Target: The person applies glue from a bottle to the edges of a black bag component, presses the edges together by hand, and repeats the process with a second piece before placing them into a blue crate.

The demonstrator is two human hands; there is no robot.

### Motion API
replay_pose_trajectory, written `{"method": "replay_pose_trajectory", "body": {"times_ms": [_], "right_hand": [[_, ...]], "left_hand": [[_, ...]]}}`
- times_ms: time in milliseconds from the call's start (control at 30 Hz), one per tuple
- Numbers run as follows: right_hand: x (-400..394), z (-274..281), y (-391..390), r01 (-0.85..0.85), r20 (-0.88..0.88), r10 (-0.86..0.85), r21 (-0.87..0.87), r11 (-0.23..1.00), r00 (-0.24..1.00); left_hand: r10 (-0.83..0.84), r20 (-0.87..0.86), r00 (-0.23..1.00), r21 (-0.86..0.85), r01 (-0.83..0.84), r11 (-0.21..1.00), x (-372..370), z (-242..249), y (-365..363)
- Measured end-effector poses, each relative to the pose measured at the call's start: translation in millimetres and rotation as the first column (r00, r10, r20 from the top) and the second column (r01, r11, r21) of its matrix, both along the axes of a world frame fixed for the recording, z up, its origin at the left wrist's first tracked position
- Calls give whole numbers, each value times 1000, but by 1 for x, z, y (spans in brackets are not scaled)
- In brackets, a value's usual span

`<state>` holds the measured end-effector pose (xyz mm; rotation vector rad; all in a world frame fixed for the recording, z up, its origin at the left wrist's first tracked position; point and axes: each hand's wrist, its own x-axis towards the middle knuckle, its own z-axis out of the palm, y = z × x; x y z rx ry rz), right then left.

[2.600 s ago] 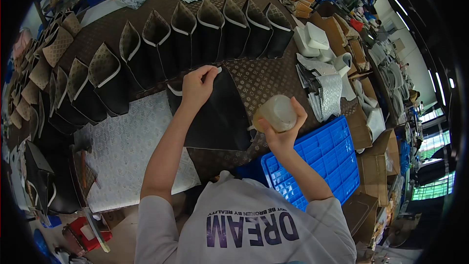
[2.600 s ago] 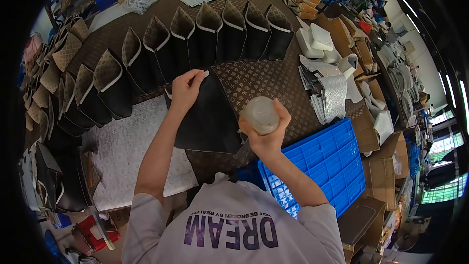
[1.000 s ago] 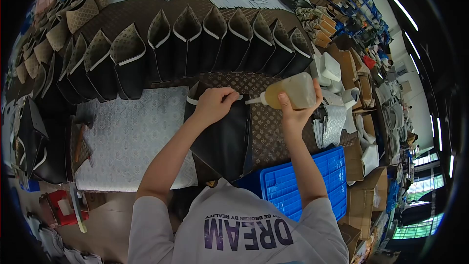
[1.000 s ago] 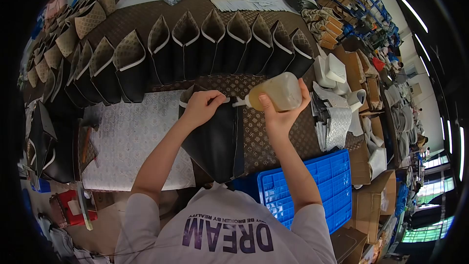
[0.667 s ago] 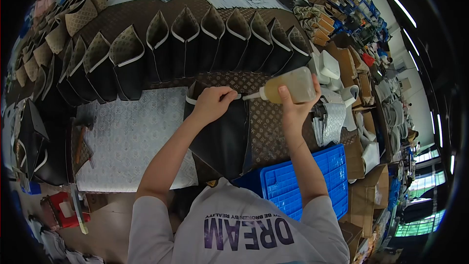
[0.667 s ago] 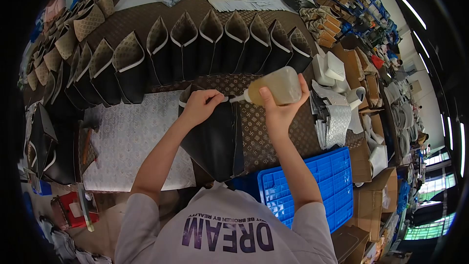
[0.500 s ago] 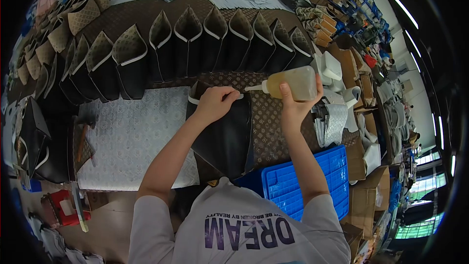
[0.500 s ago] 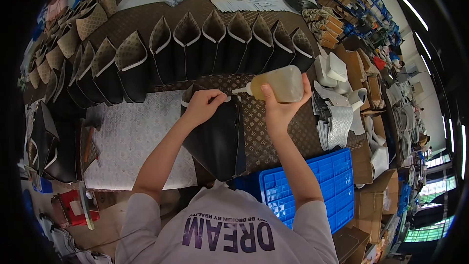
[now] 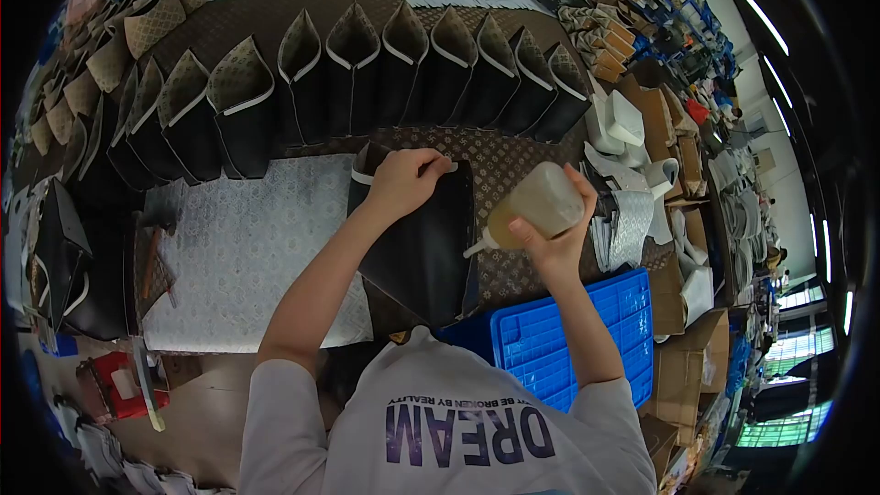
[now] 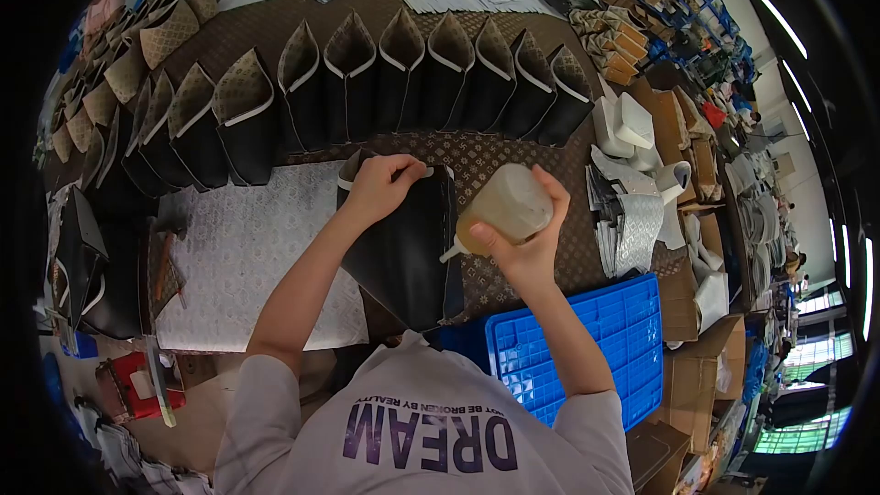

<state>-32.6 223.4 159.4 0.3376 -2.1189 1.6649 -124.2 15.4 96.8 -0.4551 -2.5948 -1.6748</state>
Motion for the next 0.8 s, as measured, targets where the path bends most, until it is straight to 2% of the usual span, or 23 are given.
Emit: {"method": "replay_pose_trajectory", "body": {"times_ms": [33, 133, 167, 200, 267, 400, 533, 600, 800], "right_hand": [[-1, 3, 0, 16, 14, -16, -33, 999, 1000], [-13, 6, -5, 203, -156, -202, -8, 979, 967], [-18, 2, -4, 198, -225, -184, 43, 979, 957], [-15, 2, -5, 184, -215, -154, 124, 975, 964], [-7, 5, -10, 142, -187, -91, 286, 948, 978], [13, -2, -15, 71, -3, -75, 360, 930, 997], [30, -16, -10, 42, 132, -109, 432, 901, 985], [36, -24, -3, 63, 154, -145, 442, 895, 977], [39, -22, 20, 72, 300, -190, 364, 929, 935]], "left_hand": [[7, -29, 1000, 23, -6, 1000, -1, -4, 2], [24, -83, 996, 68, -18, 998, -8, -13, 8], [32, -81, 996, 65, -27, 998, -9, -13, 9], [43, -79, 996, 63, -38, 997, -9, -11, 9], [60, -87, 994, 51, -55, 997, -9, -9, 9], [73, -64, 995, 24, -71, 997, -11, -2, 9], [113, -112, 987, 98, -102, 990, -20, -10, 11], [109, -126, 986, 150, -90, 985, -22, -13, 12], [141, -153, 978, 93, -128, 987, -19, -12, 22]]}}
